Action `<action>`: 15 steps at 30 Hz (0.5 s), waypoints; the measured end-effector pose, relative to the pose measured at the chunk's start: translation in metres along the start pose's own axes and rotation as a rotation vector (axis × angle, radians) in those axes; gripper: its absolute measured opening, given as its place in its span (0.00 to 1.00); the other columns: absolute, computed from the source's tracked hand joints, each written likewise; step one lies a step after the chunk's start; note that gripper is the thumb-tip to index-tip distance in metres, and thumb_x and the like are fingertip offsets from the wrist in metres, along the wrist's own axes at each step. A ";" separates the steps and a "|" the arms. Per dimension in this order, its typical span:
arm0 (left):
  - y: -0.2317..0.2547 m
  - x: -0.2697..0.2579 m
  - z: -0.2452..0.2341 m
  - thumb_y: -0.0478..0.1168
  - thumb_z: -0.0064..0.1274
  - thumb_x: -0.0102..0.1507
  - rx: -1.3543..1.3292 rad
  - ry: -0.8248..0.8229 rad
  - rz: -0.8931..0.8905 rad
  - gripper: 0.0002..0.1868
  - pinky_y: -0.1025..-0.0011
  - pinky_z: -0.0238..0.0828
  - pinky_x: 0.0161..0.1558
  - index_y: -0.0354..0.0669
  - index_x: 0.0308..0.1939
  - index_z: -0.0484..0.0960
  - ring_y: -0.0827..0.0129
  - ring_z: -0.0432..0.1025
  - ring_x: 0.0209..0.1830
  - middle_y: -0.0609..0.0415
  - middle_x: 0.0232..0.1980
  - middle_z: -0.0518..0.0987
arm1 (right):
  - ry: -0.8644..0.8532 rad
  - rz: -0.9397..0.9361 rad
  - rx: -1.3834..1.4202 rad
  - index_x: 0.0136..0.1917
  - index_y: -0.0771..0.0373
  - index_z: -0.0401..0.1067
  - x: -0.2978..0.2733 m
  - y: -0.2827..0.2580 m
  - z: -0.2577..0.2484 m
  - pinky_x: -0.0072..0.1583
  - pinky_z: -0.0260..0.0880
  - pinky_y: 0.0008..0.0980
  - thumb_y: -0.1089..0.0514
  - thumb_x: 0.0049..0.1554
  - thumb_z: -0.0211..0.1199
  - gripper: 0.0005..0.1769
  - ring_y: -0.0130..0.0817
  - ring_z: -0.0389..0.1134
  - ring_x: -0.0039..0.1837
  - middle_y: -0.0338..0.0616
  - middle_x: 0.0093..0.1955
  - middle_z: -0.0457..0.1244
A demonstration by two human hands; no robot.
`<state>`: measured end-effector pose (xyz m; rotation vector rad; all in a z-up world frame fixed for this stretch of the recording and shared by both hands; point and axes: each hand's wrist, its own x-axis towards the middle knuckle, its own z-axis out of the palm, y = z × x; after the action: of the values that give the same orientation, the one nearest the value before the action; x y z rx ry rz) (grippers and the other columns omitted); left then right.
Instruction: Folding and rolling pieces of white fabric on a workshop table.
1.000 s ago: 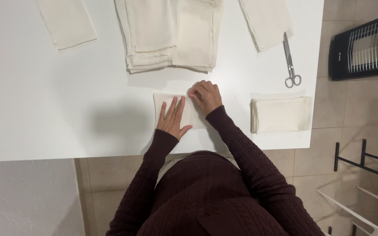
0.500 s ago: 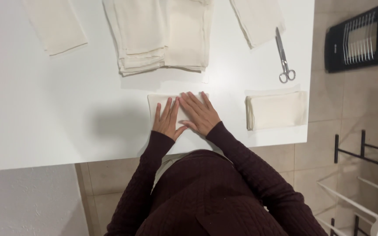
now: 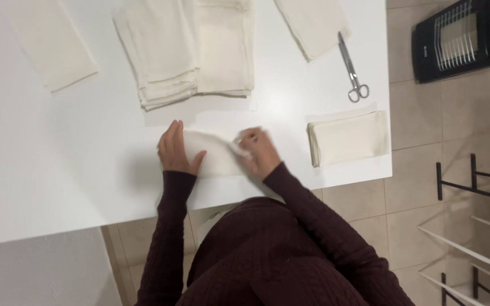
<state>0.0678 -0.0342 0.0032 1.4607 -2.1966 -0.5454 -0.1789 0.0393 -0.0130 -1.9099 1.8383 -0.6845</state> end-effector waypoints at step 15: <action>0.130 0.020 0.129 0.38 0.64 0.62 -1.080 -0.589 0.146 0.11 0.70 0.78 0.27 0.42 0.43 0.77 0.66 0.77 0.21 0.50 0.29 0.79 | 0.512 0.545 0.237 0.46 0.54 0.80 -0.125 0.102 -0.183 0.40 0.70 0.31 0.54 0.60 0.72 0.04 0.23 0.64 0.33 0.43 0.30 0.68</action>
<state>-0.1093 0.0043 -0.0287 0.5718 -1.7632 -1.8959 -0.3718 0.1676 0.0640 -1.0609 2.3109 -1.1958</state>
